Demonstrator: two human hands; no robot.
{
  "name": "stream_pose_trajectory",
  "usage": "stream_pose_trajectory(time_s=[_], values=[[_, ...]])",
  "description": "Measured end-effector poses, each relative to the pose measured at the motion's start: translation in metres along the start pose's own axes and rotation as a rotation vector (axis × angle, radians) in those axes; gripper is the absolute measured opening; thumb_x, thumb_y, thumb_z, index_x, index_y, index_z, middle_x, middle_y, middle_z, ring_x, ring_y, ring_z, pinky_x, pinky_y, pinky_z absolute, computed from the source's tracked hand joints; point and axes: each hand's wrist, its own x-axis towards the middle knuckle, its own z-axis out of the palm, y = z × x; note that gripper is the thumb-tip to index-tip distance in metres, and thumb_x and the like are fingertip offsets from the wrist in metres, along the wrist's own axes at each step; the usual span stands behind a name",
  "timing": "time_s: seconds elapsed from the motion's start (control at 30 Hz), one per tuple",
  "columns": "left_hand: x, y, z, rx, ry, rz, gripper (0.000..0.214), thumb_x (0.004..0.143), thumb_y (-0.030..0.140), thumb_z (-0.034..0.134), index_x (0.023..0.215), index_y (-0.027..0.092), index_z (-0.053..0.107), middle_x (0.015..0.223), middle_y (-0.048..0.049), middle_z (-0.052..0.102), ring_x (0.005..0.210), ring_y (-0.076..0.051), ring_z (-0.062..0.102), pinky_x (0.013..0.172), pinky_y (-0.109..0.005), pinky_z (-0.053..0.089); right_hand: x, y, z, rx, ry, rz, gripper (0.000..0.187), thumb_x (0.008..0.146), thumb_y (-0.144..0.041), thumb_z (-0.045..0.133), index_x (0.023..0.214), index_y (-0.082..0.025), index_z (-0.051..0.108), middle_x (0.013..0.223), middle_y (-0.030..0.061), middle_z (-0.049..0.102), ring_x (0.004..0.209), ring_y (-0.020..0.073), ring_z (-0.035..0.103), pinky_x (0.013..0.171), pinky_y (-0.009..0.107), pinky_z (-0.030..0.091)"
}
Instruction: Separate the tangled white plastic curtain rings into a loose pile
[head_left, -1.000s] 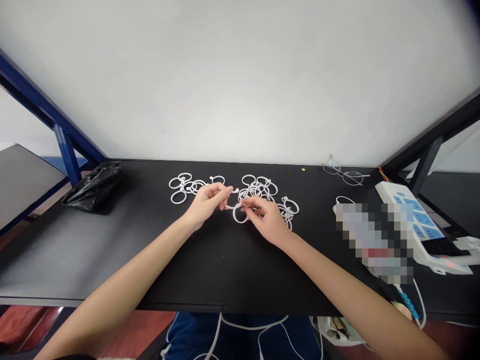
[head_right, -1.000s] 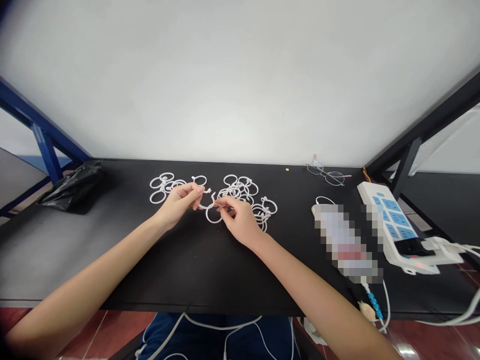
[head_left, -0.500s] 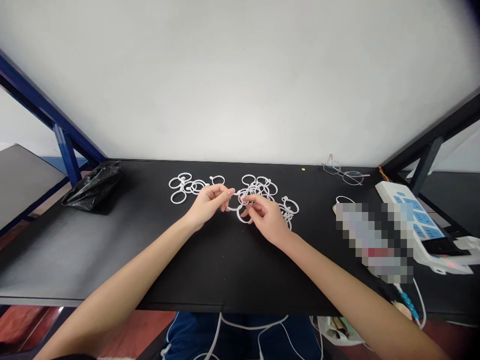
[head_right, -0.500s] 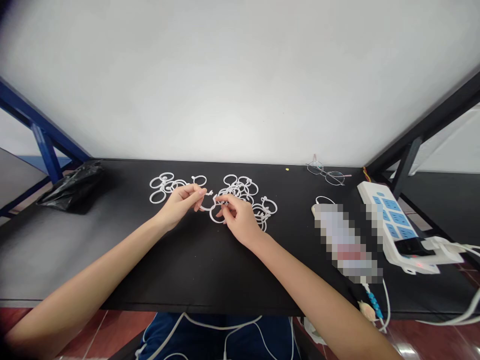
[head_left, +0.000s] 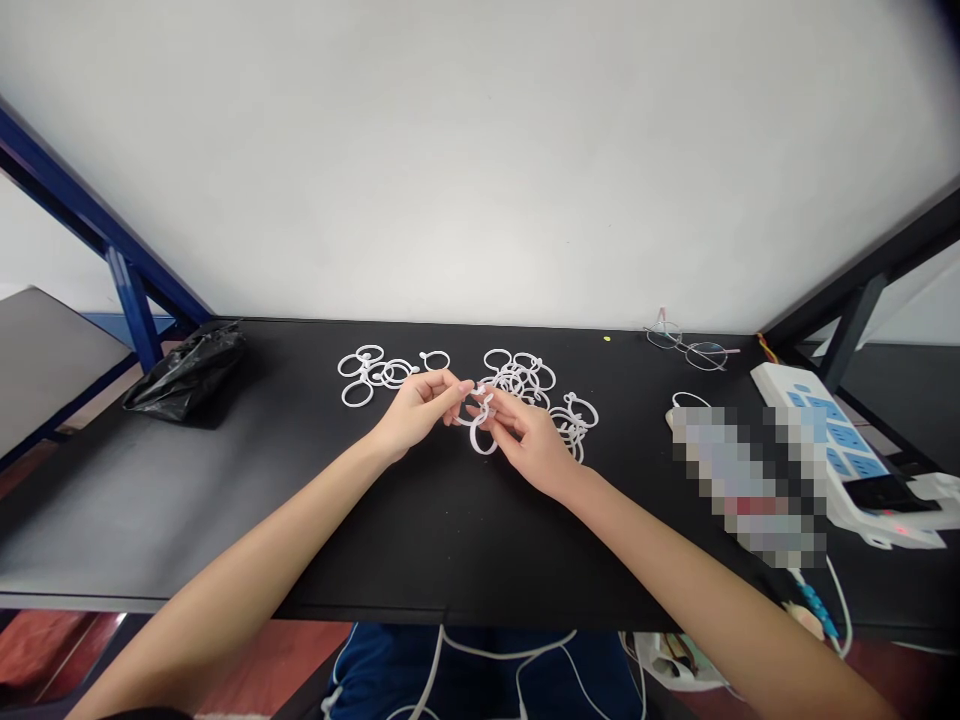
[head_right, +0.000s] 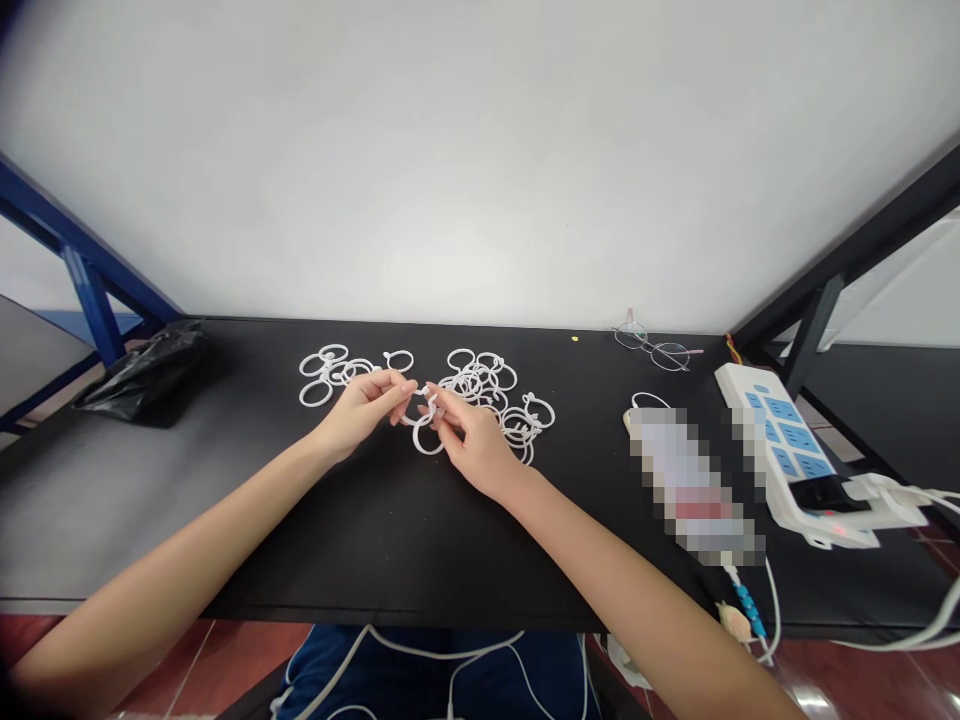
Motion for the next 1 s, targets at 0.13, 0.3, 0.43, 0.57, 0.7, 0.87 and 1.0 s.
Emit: stream_pose_trajectory(time_s=[0.13,0.3,0.43,0.57,0.7,0.87,1.0], values=[[0.0001,-0.0011,-0.0005,0.025,0.008,-0.006,0.036,0.085,0.044,0.064,0.066,0.015,0.055,0.057,0.0031,0.054,0.051,-0.007,0.048,0.055,-0.02,0.042,-0.0005,-0.0007,-0.0013,-0.075,-0.029,-0.023,0.055,0.092,-0.012,0.048,0.145,-0.026,0.041,0.125,0.0093,0.067,0.12,0.0248,0.061,0.105,0.046,0.049],[0.0004,-0.0012,-0.0002,0.034,0.02,-0.02,0.035,0.084,0.044,0.066,0.068,0.015,0.057,0.058,0.0023,0.055,0.052,-0.007,0.048,0.055,-0.02,0.042,-0.0001,0.0022,-0.0027,-0.116,-0.073,-0.066,0.063,0.091,-0.009,0.045,0.151,-0.024,0.03,0.121,0.0089,0.069,0.117,0.0232,0.064,0.102,0.045,0.05],[0.0013,-0.0004,-0.0006,0.036,0.036,-0.009,0.035,0.083,0.043,0.067,0.066,0.014,0.056,0.055,0.0033,0.052,0.051,-0.006,0.046,0.054,-0.019,0.041,-0.0004,0.0021,-0.0034,-0.163,-0.108,-0.061,0.069,0.091,-0.009,0.044,0.154,-0.025,0.02,0.118,0.0071,0.071,0.113,0.0212,0.066,0.098,0.042,0.052],[0.0018,0.0005,-0.0003,0.01,0.083,-0.001,0.038,0.083,0.043,0.066,0.063,0.015,0.052,0.054,0.0036,0.051,0.051,-0.006,0.045,0.054,-0.019,0.042,-0.001,0.003,-0.0027,-0.119,-0.083,-0.051,0.063,0.092,-0.012,0.045,0.152,-0.025,0.026,0.116,0.0071,0.072,0.114,0.0219,0.066,0.098,0.042,0.052],[0.001,0.0015,0.0013,-0.03,0.11,-0.014,0.038,0.083,0.045,0.066,0.062,0.015,0.052,0.054,0.0042,0.048,0.05,-0.006,0.043,0.056,-0.021,0.049,-0.0008,0.0056,-0.0022,-0.16,-0.053,-0.059,0.05,0.092,-0.014,0.046,0.142,-0.021,0.044,0.114,0.0097,0.072,0.1,0.0222,0.072,0.09,0.039,0.057],[0.0012,0.002,0.0016,-0.045,0.127,-0.009,0.038,0.084,0.045,0.065,0.063,0.015,0.052,0.054,0.0042,0.048,0.049,-0.006,0.041,0.055,-0.021,0.051,0.0006,0.0069,-0.0044,-0.298,0.013,-0.127,0.044,0.093,-0.011,0.043,0.134,-0.02,0.053,0.113,0.0099,0.072,0.101,0.0212,0.071,0.088,0.038,0.058],[0.0011,0.0021,0.0009,-0.043,0.122,-0.007,0.038,0.084,0.044,0.065,0.062,0.015,0.051,0.054,0.0043,0.048,0.049,-0.006,0.042,0.056,-0.021,0.051,0.0013,0.0067,-0.0055,-0.353,0.019,-0.117,0.046,0.092,-0.008,0.041,0.135,-0.023,0.051,0.11,0.0081,0.073,0.099,0.0203,0.071,0.088,0.039,0.057]])
